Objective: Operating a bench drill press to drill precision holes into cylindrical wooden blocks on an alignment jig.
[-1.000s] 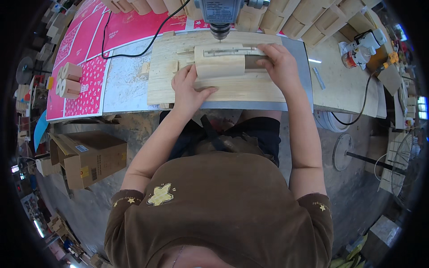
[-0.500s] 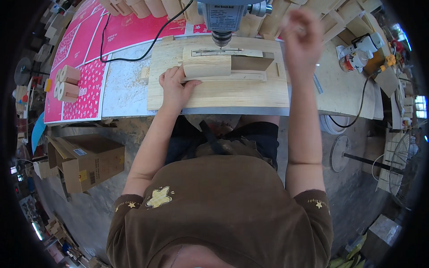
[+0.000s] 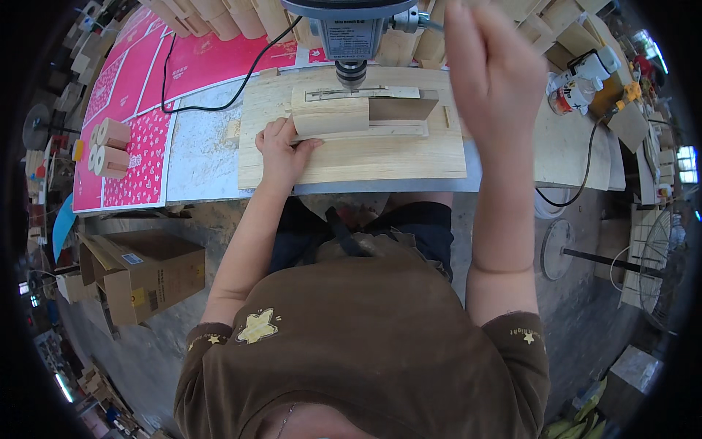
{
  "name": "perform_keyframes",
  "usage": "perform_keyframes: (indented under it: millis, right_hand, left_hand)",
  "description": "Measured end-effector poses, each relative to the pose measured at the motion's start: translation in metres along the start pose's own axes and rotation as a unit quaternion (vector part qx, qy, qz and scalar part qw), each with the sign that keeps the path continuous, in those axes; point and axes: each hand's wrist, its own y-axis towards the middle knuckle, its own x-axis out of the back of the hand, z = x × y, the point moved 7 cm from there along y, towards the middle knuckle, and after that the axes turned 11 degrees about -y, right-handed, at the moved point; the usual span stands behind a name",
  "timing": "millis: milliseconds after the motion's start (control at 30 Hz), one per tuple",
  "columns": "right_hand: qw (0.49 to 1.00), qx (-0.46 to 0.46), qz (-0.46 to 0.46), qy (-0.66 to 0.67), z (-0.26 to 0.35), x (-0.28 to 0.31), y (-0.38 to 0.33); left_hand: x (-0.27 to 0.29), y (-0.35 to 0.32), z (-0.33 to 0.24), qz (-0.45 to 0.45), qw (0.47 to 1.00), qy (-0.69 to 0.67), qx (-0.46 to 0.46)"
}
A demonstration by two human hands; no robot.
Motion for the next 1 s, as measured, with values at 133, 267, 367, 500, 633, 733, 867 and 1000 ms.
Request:
perform_keyframes:
  millis: [133,267,367,500,633,733,867,1000]
  right_hand:
    - [0.996,-0.050,0.002,0.067,-0.009,-0.020,-0.055]
    - [0.998,-0.004,-0.031,0.049,-0.033,-0.059,-0.084]
    - [0.997,0.012,-0.047,0.068,-0.036,-0.064,-0.086]
    - [0.989,0.111,-0.090,0.042,-0.021,-0.031,-0.064]
    - [0.992,-0.069,-0.068,0.086,-0.017,-0.007,0.027]
    - [0.997,-0.001,-0.075,-0.002,-0.027,-0.019,0.094]
    - [0.997,-0.071,-0.015,-0.019,-0.038,-0.032,0.100]
    - [0.996,-0.033,-0.031,0.079,-0.011,-0.012,0.033]
  left_hand:
    - [0.001,0.001,-0.001,0.006,1.000,-0.003,-0.002]
    - [-0.001,0.005,-0.005,0.011,1.000,-0.008,-0.005]
    - [-0.001,0.003,-0.004,0.007,1.000,-0.005,-0.005]
    - [-0.001,0.002,-0.004,0.012,1.000,0.005,0.008]
    - [-0.002,-0.001,-0.003,0.011,1.000,0.006,0.018]
    - [-0.027,0.011,-0.026,0.026,0.999,-0.020,0.001]
    - [-0.033,0.014,-0.030,0.030,0.999,-0.039,0.007]
    - [-0.021,0.005,-0.015,0.019,0.999,-0.021,0.025]
